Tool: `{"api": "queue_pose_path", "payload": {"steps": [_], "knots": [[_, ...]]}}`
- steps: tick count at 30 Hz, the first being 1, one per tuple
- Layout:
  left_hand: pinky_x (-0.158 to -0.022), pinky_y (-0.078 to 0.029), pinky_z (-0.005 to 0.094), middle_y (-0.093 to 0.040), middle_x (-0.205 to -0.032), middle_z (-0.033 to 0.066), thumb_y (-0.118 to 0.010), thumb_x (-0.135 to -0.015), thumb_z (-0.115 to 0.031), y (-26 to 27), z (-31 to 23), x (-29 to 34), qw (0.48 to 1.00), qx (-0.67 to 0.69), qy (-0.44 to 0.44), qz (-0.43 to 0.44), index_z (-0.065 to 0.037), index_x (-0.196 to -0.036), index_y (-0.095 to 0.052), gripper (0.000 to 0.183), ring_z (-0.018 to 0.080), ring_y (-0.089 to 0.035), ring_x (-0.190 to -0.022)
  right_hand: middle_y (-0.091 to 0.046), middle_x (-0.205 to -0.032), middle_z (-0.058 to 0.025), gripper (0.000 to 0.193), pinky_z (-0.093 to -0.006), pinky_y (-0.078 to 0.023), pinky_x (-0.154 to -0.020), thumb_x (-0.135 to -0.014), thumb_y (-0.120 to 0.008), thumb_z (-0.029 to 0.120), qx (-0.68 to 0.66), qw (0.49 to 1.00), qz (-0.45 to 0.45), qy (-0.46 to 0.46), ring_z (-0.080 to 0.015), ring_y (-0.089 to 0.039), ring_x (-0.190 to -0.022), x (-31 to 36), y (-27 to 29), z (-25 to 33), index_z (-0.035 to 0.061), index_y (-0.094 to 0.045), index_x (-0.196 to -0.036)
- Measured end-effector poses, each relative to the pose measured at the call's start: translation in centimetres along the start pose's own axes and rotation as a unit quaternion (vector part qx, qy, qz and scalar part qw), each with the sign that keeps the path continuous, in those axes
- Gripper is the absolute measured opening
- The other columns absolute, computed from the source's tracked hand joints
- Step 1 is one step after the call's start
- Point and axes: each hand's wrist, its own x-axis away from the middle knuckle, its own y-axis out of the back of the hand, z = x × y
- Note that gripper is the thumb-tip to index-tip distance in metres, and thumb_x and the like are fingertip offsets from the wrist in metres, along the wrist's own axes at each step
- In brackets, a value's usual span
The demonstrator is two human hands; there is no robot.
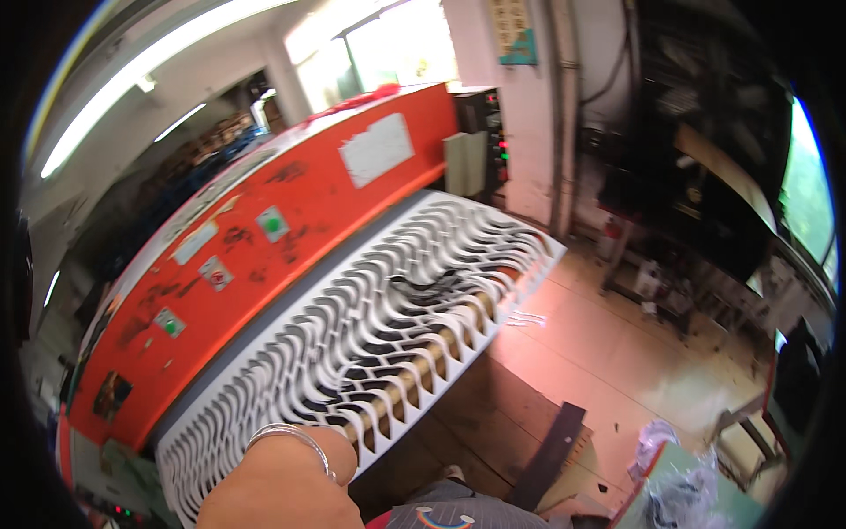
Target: The recorder uses an industrial hydraulic press machine to cut shoe upper components from a large sheet of white material, then collects the cut pieces into a plastic bag and trims the remaining scrap with scissors.
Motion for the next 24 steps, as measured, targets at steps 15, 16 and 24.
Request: {"api": "queue_pose_path", "payload": {"steps": [15, 16, 24], "knots": [[-0.062, -0.045, 0.0213, -0.059, -0.079, 0.0014, -0.06, -0.087, -0.01, 20.1, -17.6, 20.3, 0.637, -0.487, 0.396, -0.447, 0.003, -0.103, -0.062, 0.021, 0.0073, -0.055, -0.067, -0.056, -0.084, -0.0215, 0.019, -0.0434, -0.044, -0.072, -0.09, -0.05, 0.014, 0.084, 0.963, 0.157, 0.204, -0.0359, -0.054, -0.075, -1.0, -16.9, 20.1, -0.0036, -0.056, -0.088], [-0.062, -0.045, 0.0214, -0.059, -0.078, 0.0011, -0.06, -0.088, -0.011, 20.6, -17.8, 22.0, 0.613, -0.505, 0.408, -0.45, 0.003, -0.103, -0.062, 0.021, 0.0071, -0.056, -0.068, -0.057, -0.085, -0.0219, 0.019, -0.0437, -0.044, -0.073, -0.09, -0.05, 0.014, 0.089, 0.965, 0.154, 0.192, -0.0364, -0.054, -0.076, 0.6, -17.2, 20.0, -0.0037, -0.056, -0.088], [-0.064, -0.043, 0.0225, -0.06, -0.078, -0.0028, -0.062, -0.09, -0.027, 19.2, -15.0, 29.6, 0.564, -0.406, 0.591, -0.41, -0.008, -0.113, -0.063, 0.03, 0.0051, -0.05, -0.072, -0.059, -0.09, -0.0211, 0.014, -0.042, -0.046, -0.076, -0.086, -0.054, 0.008, 0.127, 0.911, 0.199, 0.339, -0.0367, -0.057, -0.08, -2.6, -24.5, 32.7, -0.0039, -0.058, -0.091]]}}
